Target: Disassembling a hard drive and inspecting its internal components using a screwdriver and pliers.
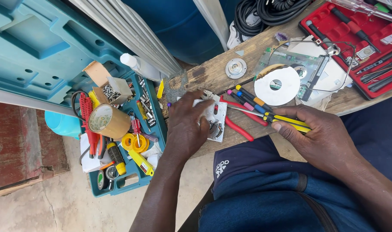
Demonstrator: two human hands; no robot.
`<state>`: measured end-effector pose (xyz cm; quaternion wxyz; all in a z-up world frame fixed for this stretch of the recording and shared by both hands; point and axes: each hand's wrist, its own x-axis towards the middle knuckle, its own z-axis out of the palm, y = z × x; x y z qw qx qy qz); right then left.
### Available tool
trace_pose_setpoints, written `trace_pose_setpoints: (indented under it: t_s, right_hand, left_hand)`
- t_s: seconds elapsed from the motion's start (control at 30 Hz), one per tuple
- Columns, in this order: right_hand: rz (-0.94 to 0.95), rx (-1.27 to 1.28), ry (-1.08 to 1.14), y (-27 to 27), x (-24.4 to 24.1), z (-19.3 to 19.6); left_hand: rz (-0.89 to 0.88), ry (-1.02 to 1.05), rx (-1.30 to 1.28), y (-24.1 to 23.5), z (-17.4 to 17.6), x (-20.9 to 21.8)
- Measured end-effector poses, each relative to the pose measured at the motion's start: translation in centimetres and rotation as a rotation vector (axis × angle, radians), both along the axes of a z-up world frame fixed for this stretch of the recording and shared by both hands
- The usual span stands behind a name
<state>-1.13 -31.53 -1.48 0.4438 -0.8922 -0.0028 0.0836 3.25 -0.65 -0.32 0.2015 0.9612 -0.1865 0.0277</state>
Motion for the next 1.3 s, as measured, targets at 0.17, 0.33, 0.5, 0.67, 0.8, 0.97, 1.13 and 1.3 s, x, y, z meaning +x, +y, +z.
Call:
trace_pose_setpoints:
  t_s: [0.17, 0.33, 0.5, 0.67, 0.8, 0.97, 1.13, 1.3]
  right_hand:
    - [-0.107, 0.093, 0.151, 0.2, 0.0, 1.1]
    - [-0.167, 0.298, 0.177, 0.1, -0.4, 0.0]
    - [-0.24, 0.842, 0.445, 0.1, -0.2, -1.0]
    - [-0.224, 0.819, 0.483, 1.7, -0.3, -2.5]
    - [-0.16, 0.551, 0.306, 2.9, 0.0, -1.3]
    - [-0.061, 0.096, 0.23, 4.6, -0.1, -0.6]
    - [0.11, -0.264, -0.001, 6.1, 0.2, -2.2]
    - [0.172, -0.318, -0.257, 8.1, 1.3, 0.0]
  left_hand:
    - [-0.065, 0.171, 0.09, 1.0, -0.9, 1.2]
    - [-0.104, 0.193, 0.211, 1.5, -1.6, 3.2]
    - [-0.106, 0.271, 0.189, 1.2, -1.9, 4.9]
    - [-0.152, 0.296, 0.164, 2.1, -1.2, 4.9]
    - [-0.108, 0.253, -0.017, 4.5, -1.0, 4.3]
    - [-0.045, 0.263, -0.218, 4.6, 2.5, 1.8]
    - [-0.068, 0.191, -0.222, 4.9, 2.7, 0.1]
    - [-0.037, 0.103, -0.235, 4.6, 3.0, -1.1]
